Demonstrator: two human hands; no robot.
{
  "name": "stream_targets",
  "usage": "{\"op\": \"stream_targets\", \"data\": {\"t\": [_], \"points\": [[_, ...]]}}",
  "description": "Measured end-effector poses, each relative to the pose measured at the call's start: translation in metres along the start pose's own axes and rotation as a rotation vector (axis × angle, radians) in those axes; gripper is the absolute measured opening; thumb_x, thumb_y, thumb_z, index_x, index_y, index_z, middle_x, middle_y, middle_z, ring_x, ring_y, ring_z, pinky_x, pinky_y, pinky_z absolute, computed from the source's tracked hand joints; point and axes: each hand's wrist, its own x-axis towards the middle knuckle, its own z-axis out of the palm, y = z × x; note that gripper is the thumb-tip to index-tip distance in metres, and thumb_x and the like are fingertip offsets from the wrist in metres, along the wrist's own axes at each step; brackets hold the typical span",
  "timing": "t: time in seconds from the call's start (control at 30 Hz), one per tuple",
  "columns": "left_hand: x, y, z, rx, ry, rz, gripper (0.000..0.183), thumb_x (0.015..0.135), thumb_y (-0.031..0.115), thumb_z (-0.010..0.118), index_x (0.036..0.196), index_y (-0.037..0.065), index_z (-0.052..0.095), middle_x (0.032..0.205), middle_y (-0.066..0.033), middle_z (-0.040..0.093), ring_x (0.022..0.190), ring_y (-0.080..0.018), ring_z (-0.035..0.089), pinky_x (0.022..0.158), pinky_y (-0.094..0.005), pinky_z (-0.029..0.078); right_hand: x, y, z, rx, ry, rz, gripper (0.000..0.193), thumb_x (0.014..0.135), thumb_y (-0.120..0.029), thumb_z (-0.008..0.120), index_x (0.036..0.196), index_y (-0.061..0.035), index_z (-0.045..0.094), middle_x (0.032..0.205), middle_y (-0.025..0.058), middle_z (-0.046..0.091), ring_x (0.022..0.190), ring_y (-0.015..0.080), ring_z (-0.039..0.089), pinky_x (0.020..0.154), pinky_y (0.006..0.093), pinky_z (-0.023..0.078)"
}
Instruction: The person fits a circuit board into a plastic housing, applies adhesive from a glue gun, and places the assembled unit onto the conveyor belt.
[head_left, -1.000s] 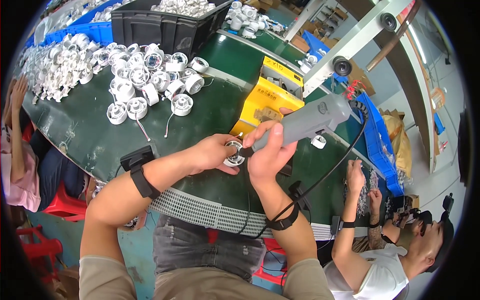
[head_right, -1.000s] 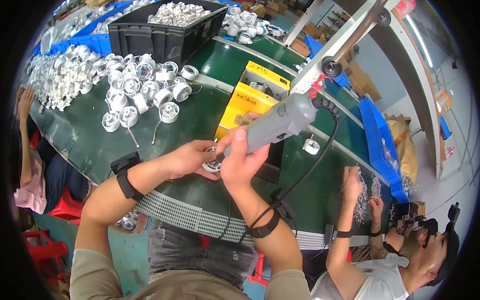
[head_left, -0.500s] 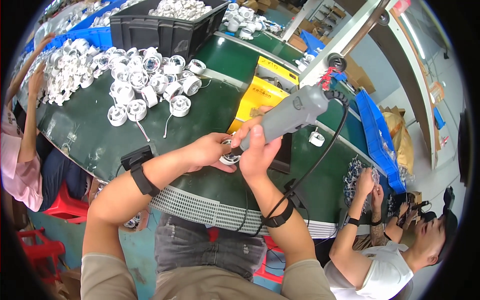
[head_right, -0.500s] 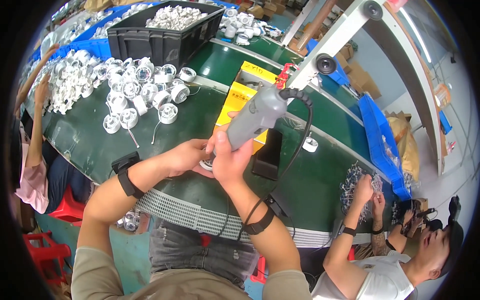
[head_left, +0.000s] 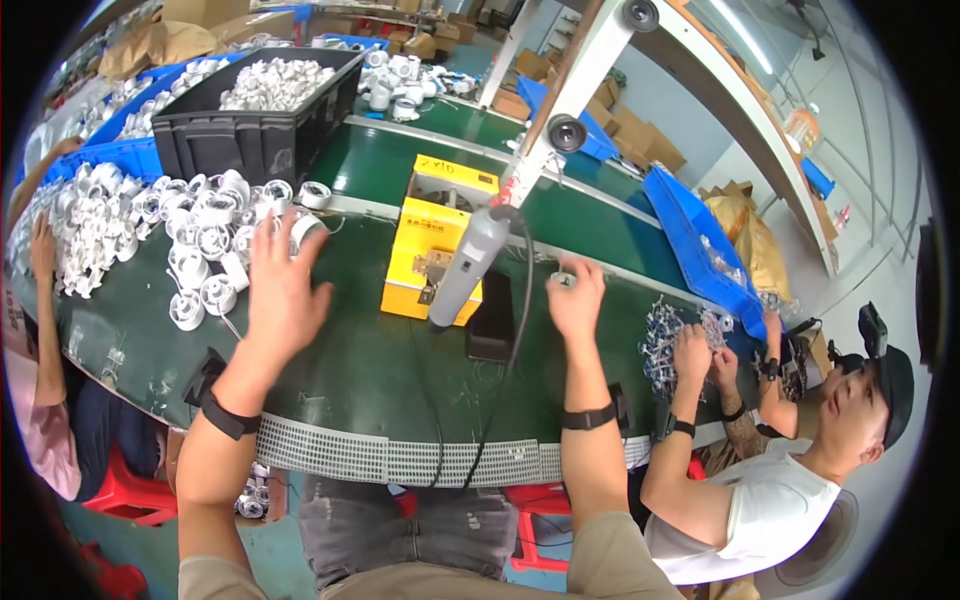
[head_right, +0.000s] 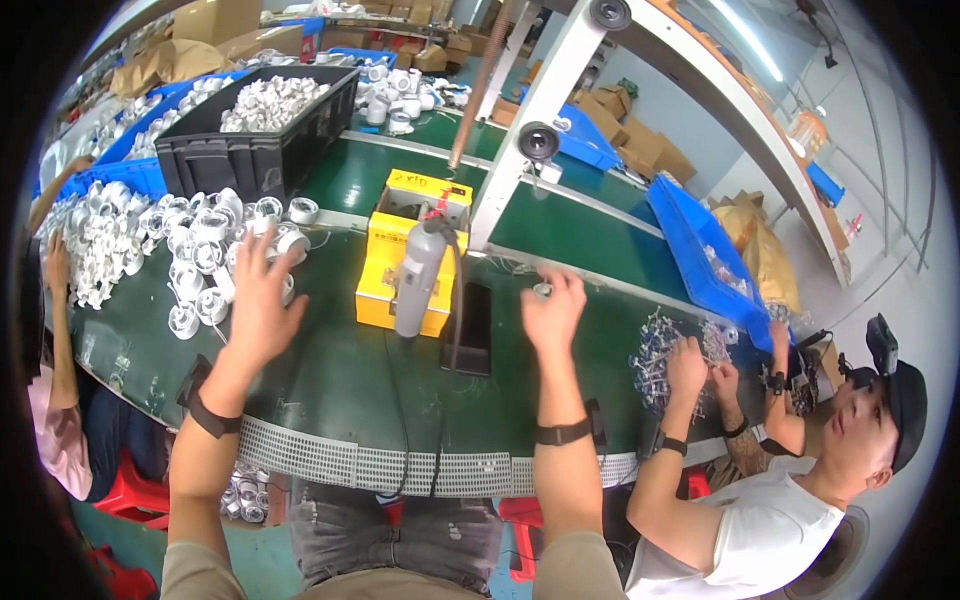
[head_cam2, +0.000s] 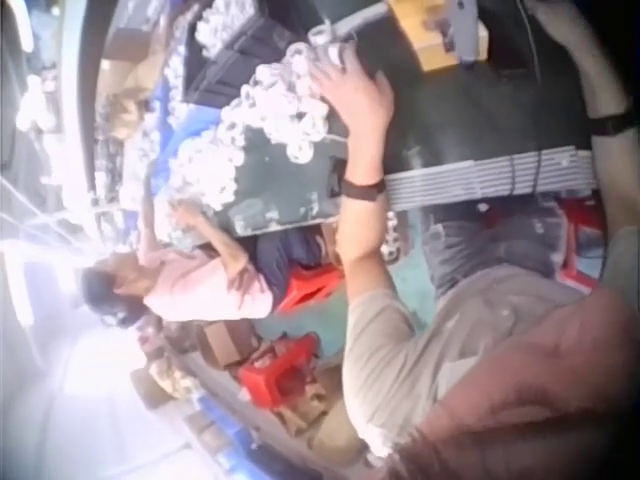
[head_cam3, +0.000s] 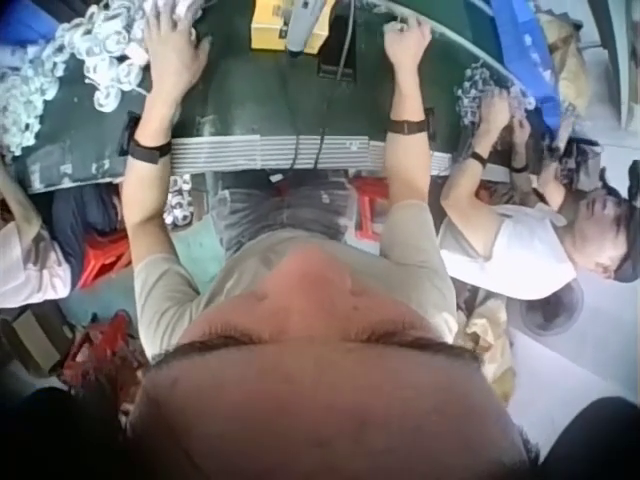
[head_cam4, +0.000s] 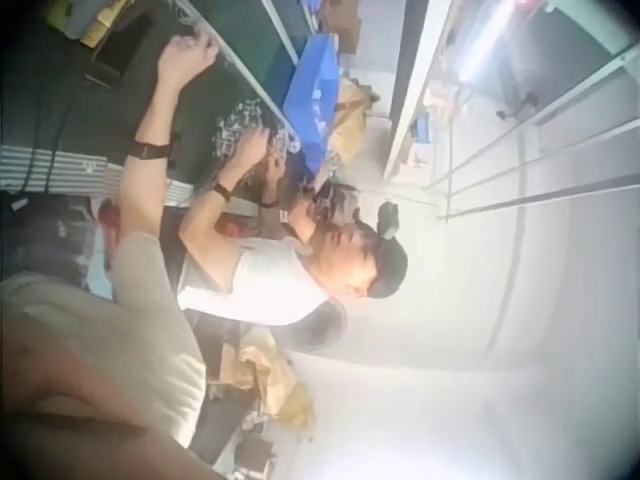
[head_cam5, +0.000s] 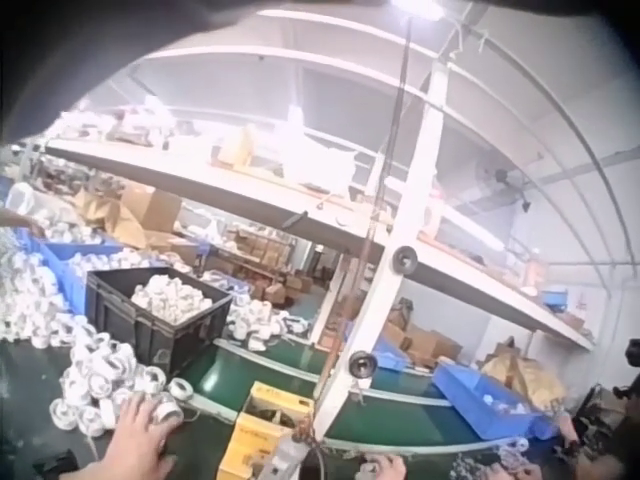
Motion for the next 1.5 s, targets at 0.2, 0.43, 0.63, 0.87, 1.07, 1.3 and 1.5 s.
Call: {"op": "stream_targets", "data": {"t": [0.2,0.43,0.63,0.87,1.07,1.3,1.5], "points": [[-0.004,0.017,0.015,-0.326,-0.052,0.182,0.027,0.073,0.004,0.070,0.100,0.005,0.066,0.108,-0.0143,0.063,0.117,-0.0377,0.053,0.098,-0.0432,0.044,-0.005,0.027,-0.006,-0.257,-0.149,0.211,0.032,0.073,-0.019,0.072,0.105,-0.0169,0.068,0.111,0.0117,0.060,0.112,0.0334,0.052,0.095,0.0437,0.043],[-0.010,0.033,-0.002,-1.021,-0.735,-0.093,0.019,0.088,0.009,0.065,0.104,0.001,0.066,0.096,-0.0079,0.068,0.094,-0.0218,0.066,0.082,-0.0322,0.053,-0.017,-0.083,-0.026,0.353,0.238,-0.135,0.024,0.069,-0.009,0.072,0.074,-0.0038,0.050,0.108,0.0147,0.054,0.103,0.0349,0.054,0.091,0.0411,0.043],[-0.022,0.054,0.013,-1.803,-1.035,-0.098,0.063,0.100,0.030,0.047,0.149,0.001,0.018,0.147,-0.0150,0.032,0.135,-0.0281,0.035,0.108,-0.0459,0.036,-0.064,-0.160,-0.046,0.441,0.140,-0.698,0.028,0.065,-0.007,0.073,0.070,-0.0055,0.045,0.098,0.0143,0.052,0.095,0.0363,0.054,0.088,0.0522,0.044],[-0.030,0.045,0.027,-1.799,-1.040,-0.376,0.053,0.100,0.028,0.050,0.142,0.000,0.036,0.133,-0.0114,0.049,0.120,-0.0161,0.049,0.102,-0.0320,0.041,-0.088,-0.168,-0.020,0.647,-0.204,-0.691,0.042,0.058,-0.017,0.083,0.083,-0.0069,0.050,0.102,0.0133,0.054,0.091,0.0346,0.056,0.078,0.0454,0.048],[-0.017,0.036,0.019,-1.499,-0.969,-0.174,0.048,0.090,0.023,0.066,0.128,-0.001,0.050,0.121,-0.0066,0.057,0.110,-0.0133,0.054,0.097,-0.0300,0.044,-0.079,-0.154,-0.024,0.996,-0.666,-0.127,0.036,0.080,-0.016,0.072,0.107,0.0000,0.055,0.103,0.0111,0.059,0.090,0.0195,0.062,0.071,0.0306,0.053],[-0.014,0.032,0.013,-1.608,-0.895,-0.258,0.055,0.076,0.008,0.079,0.121,0.002,0.050,0.114,-0.0050,0.056,0.107,-0.0138,0.055,0.096,-0.0309,0.045,-0.067,-0.147,-0.032,1.025,-1.007,0.165,0.019,0.088,-0.007,0.061,0.105,0.0010,0.056,0.087,0.0059,0.062,0.071,0.0109,0.060,0.061,0.0240,0.049],[-0.010,0.034,0.019,-1.621,-0.837,-0.167,0.073,0.068,0.004,0.084,0.131,0.006,0.046,0.117,-0.0056,0.055,0.111,-0.0152,0.053,0.096,-0.0311,0.045,-0.059,-0.147,-0.042,0.944,-0.992,0.229,0.025,0.088,-0.011,0.061,0.108,0.0027,0.062,0.079,0.0039,0.065,0.074,0.0094,0.060,0.066,0.0225,0.045]]}}
